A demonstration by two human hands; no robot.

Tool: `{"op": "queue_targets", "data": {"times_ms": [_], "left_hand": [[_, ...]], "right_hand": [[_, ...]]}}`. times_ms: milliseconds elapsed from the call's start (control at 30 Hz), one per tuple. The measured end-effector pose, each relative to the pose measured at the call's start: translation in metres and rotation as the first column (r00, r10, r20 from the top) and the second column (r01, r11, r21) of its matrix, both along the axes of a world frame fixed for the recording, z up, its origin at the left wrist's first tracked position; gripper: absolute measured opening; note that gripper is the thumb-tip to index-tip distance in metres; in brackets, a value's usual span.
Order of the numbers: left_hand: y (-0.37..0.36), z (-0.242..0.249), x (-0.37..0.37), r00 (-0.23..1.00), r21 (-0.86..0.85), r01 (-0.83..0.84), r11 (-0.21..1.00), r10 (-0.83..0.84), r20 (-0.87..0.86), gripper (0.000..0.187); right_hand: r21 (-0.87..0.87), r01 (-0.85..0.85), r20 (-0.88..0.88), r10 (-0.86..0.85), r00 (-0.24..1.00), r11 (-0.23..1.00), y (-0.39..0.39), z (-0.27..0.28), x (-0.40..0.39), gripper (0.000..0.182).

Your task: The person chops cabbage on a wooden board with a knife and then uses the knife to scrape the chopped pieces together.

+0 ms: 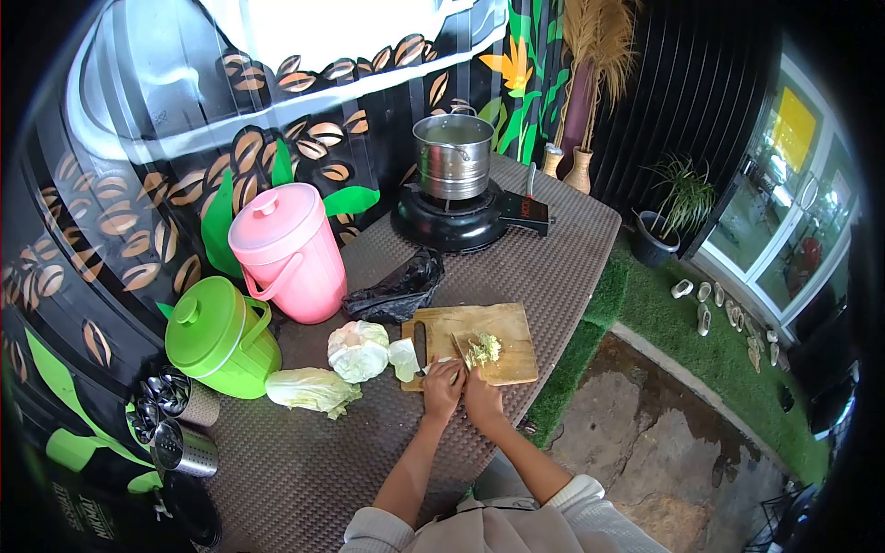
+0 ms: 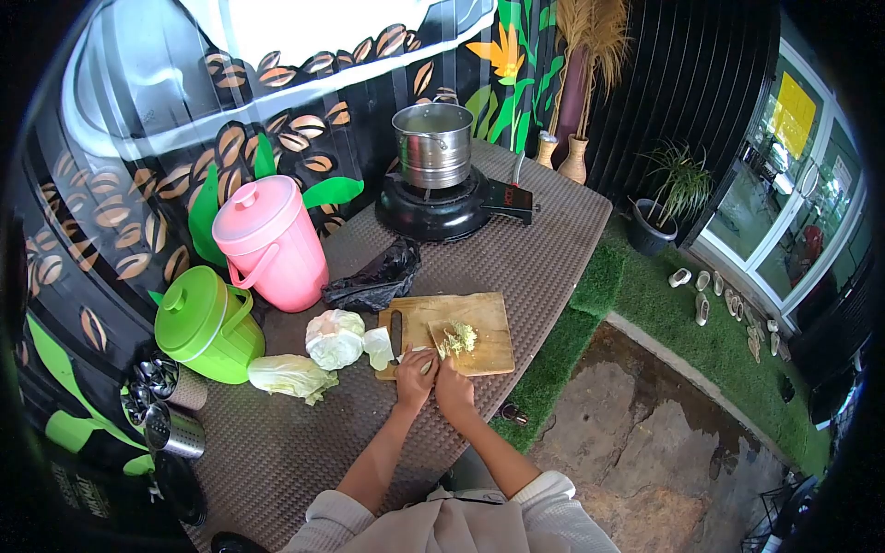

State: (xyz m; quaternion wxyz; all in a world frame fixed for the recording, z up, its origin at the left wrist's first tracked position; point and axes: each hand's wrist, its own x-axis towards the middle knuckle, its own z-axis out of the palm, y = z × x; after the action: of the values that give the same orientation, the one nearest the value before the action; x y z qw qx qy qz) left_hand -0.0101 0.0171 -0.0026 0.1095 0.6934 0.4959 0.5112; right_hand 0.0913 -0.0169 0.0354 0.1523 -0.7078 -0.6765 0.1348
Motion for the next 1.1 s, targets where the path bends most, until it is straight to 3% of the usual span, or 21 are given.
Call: {"op": "queue_targets", "data": {"times_ms": [67, 200, 300, 367, 567, 667, 900, 967, 1100], "left_hand": [[-0.003, 0.003, 0.001, 1.0, -0.062, -0.017, 0.998, 0.017, 0.001, 0.011], [-0.004, 0.005, -0.001, 0.999, -0.03, 0.008, 1.0, -0.01, -0.04, 0.009], [-0.003, 0.0, 0.0, 1.0, -0.009, -0.009, 1.0, 0.009, -0.018, 0.007], [-0.002, 0.001, 0.0, 1.0, 0.029, -0.001, 1.0, 0.001, 0.0, 0.007], [-0.003, 0.003, 0.001, 1.0, -0.006, 0.004, 1.0, -0.004, 0.008, 0.008], [-0.002, 0.002, 0.0, 0.999, -0.023, 0.009, 1.0, -0.008, 0.036, 0.008], [-0.003, 0.007, -0.001, 1.0, -0.044, 0.017, 0.999, -0.016, 0.021, 0.008], [-0.004, 0.008, -0.002, 0.999, -0.03, 0.029, 0.999, -0.027, 0.046, 0.008], [-0.003, 0.006, -0.003, 0.997, -0.016, 0.04, 0.999, -0.039, 0.068, 0.009]], "right_hand": [[-0.039, -0.013, -0.057, 0.011, 0.998, 0.999, 0.009, 0.008, 0.002, 0.026], [-0.023, -0.118, -0.01, 0.118, 0.993, 0.993, 0.01, 0.005, 0.008, 0.026], [-0.064, -0.032, -0.037, 0.029, 0.999, 0.997, 0.0, -0.006, 0.003, 0.026], [0.011, 0.017, -0.004, -0.016, 1.0, 1.0, 0.003, -0.017, -0.001, 0.027], [-0.042, -0.103, 0.0, 0.103, 0.995, 0.994, 0.008, 0.013, 0.007, 0.025], [-0.018, 0.006, -0.054, -0.007, 0.998, 1.0, -0.002, 0.004, 0.001, 0.026], [0.012, -0.076, -0.002, 0.076, 0.997, 0.997, 0.014, -0.003, 0.007, 0.028], [-0.065, -0.093, -0.008, 0.093, 0.996, 0.994, 0.008, 0.003, 0.01, 0.025], [-0.013, -0.03, 0.035, 0.03, 0.999, 0.999, 0.002, -0.01, 0.004, 0.024]]}}
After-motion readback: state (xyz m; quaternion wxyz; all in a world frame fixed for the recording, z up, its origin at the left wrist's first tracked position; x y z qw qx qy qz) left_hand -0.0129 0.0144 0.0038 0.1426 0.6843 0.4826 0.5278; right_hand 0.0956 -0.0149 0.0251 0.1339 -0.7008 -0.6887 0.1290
